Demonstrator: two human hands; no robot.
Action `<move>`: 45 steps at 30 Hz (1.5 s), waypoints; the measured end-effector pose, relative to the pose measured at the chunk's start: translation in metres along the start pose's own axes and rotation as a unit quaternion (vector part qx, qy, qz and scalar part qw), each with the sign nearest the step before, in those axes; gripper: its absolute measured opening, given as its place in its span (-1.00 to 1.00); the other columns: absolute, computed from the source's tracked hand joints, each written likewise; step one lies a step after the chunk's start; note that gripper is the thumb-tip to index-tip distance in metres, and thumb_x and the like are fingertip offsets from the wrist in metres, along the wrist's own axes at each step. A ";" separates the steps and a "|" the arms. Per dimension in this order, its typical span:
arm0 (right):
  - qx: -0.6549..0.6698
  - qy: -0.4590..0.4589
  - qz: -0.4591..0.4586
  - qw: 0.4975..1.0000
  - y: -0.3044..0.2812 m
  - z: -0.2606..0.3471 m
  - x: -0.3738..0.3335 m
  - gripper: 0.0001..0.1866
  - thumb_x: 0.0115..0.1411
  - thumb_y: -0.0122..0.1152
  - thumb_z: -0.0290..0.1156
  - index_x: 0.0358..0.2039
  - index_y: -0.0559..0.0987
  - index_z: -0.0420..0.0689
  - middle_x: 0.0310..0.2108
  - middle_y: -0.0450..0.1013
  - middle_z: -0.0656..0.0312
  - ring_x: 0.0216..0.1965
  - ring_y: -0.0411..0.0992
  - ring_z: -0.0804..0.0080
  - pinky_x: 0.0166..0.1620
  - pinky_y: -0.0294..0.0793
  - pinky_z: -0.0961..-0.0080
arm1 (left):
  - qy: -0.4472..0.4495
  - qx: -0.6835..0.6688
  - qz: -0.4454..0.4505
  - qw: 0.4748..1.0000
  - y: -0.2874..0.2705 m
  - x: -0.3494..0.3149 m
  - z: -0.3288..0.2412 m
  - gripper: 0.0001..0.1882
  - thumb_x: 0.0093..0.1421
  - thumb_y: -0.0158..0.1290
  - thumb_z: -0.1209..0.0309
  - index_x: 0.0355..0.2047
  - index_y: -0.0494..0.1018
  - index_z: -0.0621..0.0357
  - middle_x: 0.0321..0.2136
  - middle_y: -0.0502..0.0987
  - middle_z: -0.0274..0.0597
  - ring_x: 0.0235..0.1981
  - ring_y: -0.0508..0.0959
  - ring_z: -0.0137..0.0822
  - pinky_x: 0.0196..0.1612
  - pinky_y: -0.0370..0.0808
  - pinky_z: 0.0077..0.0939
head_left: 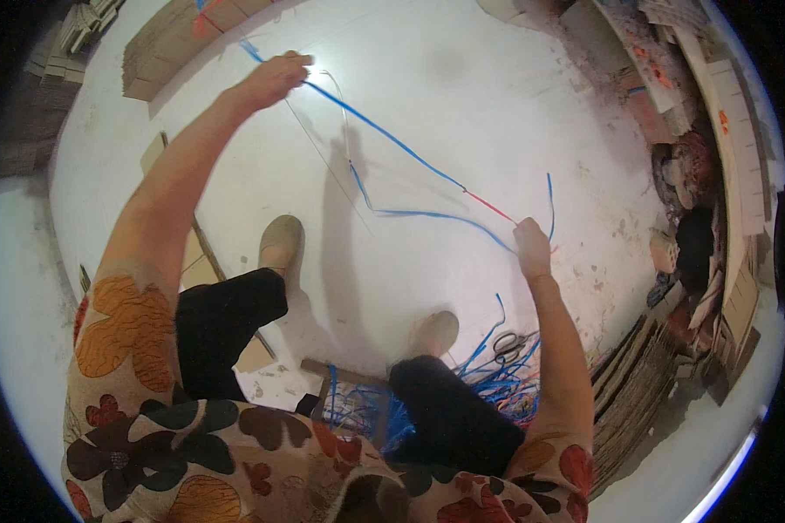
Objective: The person gathers flat cardboard pieces from a pile, stacks them into a neat bundle, and ties the bundle with blue and red plastic strips. The person repeats this process to create multiple tied bundles.
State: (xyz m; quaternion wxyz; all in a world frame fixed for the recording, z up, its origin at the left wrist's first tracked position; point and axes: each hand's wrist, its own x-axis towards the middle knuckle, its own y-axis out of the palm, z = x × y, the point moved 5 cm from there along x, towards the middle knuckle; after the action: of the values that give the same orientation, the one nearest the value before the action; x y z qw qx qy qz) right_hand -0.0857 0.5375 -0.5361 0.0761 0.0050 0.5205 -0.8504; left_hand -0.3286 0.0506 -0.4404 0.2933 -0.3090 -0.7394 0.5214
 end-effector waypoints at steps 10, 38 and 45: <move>-0.080 0.168 0.175 0.967 0.042 -0.076 -0.119 -0.87 0.20 -0.09 -0.42 -0.31 0.41 -0.17 -0.26 0.37 -0.07 -0.27 0.37 -0.09 -0.18 0.36 0.12 | -0.128 -0.062 0.261 0.955 0.182 -0.023 -0.046 -0.90 0.02 0.01 0.54 -0.42 0.48 0.27 -0.03 0.41 -0.08 0.01 0.36 -0.08 0.06 0.36 -0.33; 0.171 0.260 0.204 0.928 -0.199 0.248 -0.142 -0.47 -0.02 0.27 -0.33 -0.02 0.40 -0.24 -0.03 0.35 -0.05 0.05 0.28 0.00 0.11 0.18 0.10 | -0.011 0.142 0.190 0.972 0.044 0.009 -0.114 -0.35 0.04 -0.10 0.57 0.20 0.10 0.10 0.19 0.13 -0.09 0.21 0.13 -0.07 0.21 0.05 -0.03; 0.068 0.480 0.139 0.864 -0.257 0.326 -0.283 -0.44 0.00 0.21 -0.13 0.02 0.38 -0.05 0.07 0.21 0.12 0.17 0.07 0.10 0.08 0.11 -0.09 | 0.143 -0.161 0.446 0.869 -0.021 0.003 -0.370 -0.52 -0.08 -0.01 0.53 -0.06 0.37 0.22 -0.07 0.42 0.01 -0.01 0.38 -0.02 0.08 0.27 -0.21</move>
State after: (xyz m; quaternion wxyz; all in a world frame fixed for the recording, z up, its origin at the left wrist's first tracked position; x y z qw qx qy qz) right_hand 0.1828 0.3991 -0.1346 -0.0659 0.4900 0.4276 -0.7568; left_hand -0.0541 0.2659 -0.3145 0.0785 -0.7198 -0.5470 0.4201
